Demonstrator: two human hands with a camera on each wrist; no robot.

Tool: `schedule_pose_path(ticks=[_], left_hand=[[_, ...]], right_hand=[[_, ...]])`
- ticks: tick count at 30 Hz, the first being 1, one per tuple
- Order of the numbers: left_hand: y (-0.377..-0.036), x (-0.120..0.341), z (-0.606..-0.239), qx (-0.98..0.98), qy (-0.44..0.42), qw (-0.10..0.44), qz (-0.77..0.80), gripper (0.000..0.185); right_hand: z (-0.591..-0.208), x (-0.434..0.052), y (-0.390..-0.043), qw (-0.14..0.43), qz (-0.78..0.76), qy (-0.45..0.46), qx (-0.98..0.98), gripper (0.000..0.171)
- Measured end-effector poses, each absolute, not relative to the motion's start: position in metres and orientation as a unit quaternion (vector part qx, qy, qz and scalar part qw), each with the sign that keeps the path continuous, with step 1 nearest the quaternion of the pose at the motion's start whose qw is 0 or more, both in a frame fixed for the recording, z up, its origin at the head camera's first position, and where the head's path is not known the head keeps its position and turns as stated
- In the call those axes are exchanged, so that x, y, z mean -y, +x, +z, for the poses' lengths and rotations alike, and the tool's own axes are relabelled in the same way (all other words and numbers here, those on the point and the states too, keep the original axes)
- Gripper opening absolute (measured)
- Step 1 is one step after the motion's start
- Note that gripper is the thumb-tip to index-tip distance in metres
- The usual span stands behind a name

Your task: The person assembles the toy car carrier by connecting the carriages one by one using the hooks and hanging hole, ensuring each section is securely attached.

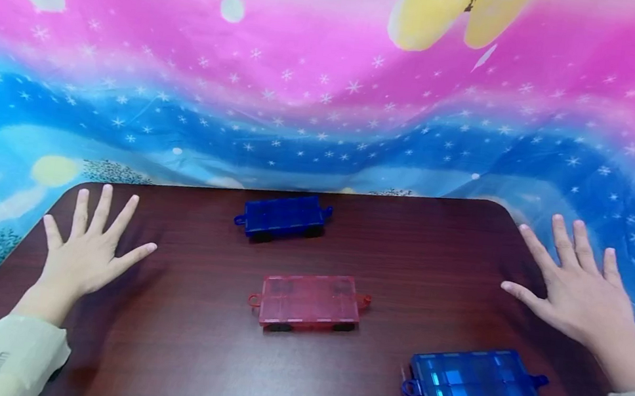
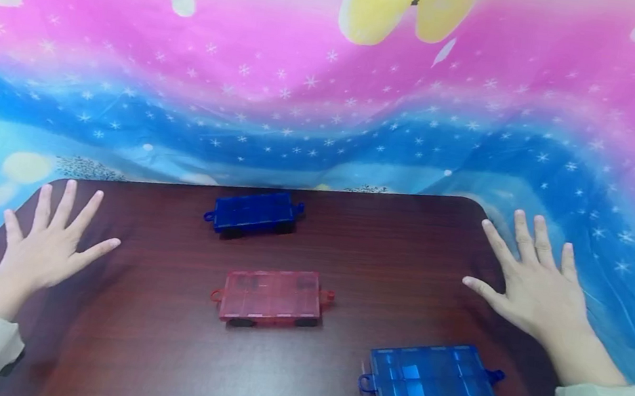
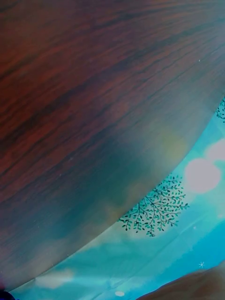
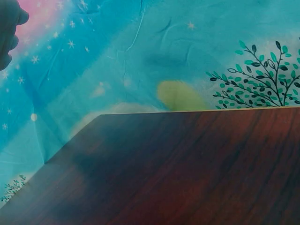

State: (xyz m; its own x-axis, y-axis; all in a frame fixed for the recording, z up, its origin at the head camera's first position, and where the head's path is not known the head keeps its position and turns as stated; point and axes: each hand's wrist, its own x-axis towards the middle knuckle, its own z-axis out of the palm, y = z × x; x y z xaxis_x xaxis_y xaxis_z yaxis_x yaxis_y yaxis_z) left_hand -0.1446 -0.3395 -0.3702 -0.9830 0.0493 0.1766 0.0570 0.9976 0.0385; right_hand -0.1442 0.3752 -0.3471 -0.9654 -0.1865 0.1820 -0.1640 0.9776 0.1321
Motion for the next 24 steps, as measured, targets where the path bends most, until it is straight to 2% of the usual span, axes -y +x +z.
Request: schedule_pose_path(ticks=[24], left_hand=[[-0.121,0.319,-0.37,0.996,-0.042,0.074,-0.032,0.09]], right_hand=[[-0.347,-0.365,-0.119,0.104,-0.033,0.106,0.988,0.094]])
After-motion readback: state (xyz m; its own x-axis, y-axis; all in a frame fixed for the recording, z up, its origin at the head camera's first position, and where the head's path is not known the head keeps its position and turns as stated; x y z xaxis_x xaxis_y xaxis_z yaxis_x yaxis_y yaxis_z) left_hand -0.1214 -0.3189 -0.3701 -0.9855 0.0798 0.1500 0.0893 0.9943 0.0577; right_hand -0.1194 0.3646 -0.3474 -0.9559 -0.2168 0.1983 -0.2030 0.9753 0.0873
